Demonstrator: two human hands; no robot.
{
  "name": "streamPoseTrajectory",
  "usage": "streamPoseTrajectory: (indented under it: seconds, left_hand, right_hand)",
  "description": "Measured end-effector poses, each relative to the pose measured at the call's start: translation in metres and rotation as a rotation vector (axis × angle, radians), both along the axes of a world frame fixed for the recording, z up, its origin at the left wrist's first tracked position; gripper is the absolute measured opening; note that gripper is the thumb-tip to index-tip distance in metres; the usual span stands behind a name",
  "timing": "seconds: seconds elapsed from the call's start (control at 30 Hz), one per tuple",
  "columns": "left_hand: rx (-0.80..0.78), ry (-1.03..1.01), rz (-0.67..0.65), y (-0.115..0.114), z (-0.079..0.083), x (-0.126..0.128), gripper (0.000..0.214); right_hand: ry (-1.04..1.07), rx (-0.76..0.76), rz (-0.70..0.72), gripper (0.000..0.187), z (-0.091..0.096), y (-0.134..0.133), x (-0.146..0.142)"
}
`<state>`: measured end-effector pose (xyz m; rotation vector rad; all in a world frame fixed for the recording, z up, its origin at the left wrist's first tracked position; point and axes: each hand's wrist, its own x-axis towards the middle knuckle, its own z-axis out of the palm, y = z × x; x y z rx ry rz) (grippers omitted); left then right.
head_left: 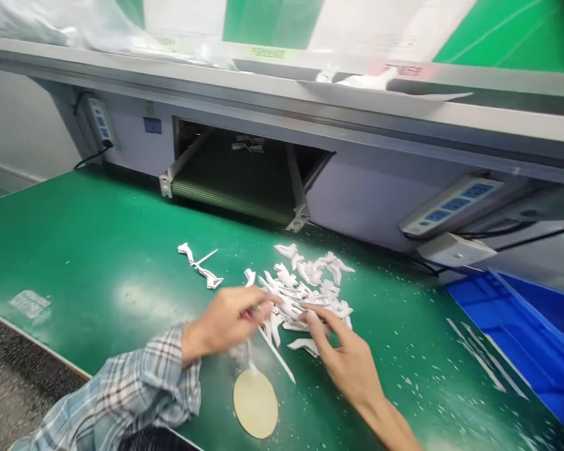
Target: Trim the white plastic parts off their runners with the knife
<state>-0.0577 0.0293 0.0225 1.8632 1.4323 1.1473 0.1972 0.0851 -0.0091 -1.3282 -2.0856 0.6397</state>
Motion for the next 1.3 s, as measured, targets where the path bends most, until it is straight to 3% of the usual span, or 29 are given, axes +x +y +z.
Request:
streamPoseTrajectory:
  seconds: [0.03,0.13,0.27,0.4,0.47,0.53,0.63,0.77,0.87,0.97,1.1,1.23,1.3]
  left_hand:
    - [-0.075,0.110,0.165,0.008,0.002,-0.021,0.032]
    - [-0.162,0.199,0.431,0.027,0.002,-0.092,0.030]
    - [-0.283,0.297,0.721,0.031,-0.010,-0.159,0.029]
    - [-0.380,0.345,0.865,0.022,-0.022,-0.176,0.030]
    - [-0.389,0.336,0.892,0.019,-0.024,-0.176,0.032]
    - [-0.363,0.298,0.904,0.018,-0.023,-0.173,0.034]
    - [-0.283,0.179,0.831,0.021,-0.017,-0.160,0.035]
    - [-0.190,-0.057,0.457,0.025,-0.010,-0.113,0.041]
    - [-0.193,-0.217,0.161,0.020,-0.010,-0.070,0.047]
    - [-0.244,-0.382,-0.035,0.010,-0.013,-0.041,0.042]
    - [-0.330,-0.605,-0.149,0.004,-0.014,-0.024,0.037]
    - [-0.344,-0.573,-0.140,0.008,-0.008,-0.012,0.036]
    - [-0.353,-0.565,-0.097,0.010,-0.005,-0.003,0.042]
  right_hand:
    - [-0.083,0.067,0.025,0.036,0.004,0.010,0.000]
    - [-0.216,0.188,0.131,0.038,0.022,0.030,-0.019]
    - [-0.373,0.074,0.403,0.040,0.045,0.028,-0.098]
    - [-0.526,0.004,0.497,0.035,0.039,0.021,-0.185]
    - [-0.529,-0.014,0.491,0.024,0.032,0.026,-0.207]
    - [-0.501,-0.041,0.481,0.016,0.031,0.034,-0.209]
    - [-0.392,-0.112,0.487,0.020,0.040,0.040,-0.181]
    - [-0.187,-0.290,0.519,0.035,0.047,0.017,-0.123]
    - [0.211,-0.624,0.505,0.040,0.038,-0.015,-0.085]
    - [0.518,-0.863,0.439,0.042,0.025,-0.045,-0.058]
    - [0.830,-1.057,0.370,0.043,0.016,-0.065,-0.040]
    - [1.019,-1.290,0.316,0.042,0.017,-0.065,-0.034]
    - [1.062,-1.318,0.312,0.040,0.018,-0.063,-0.031]
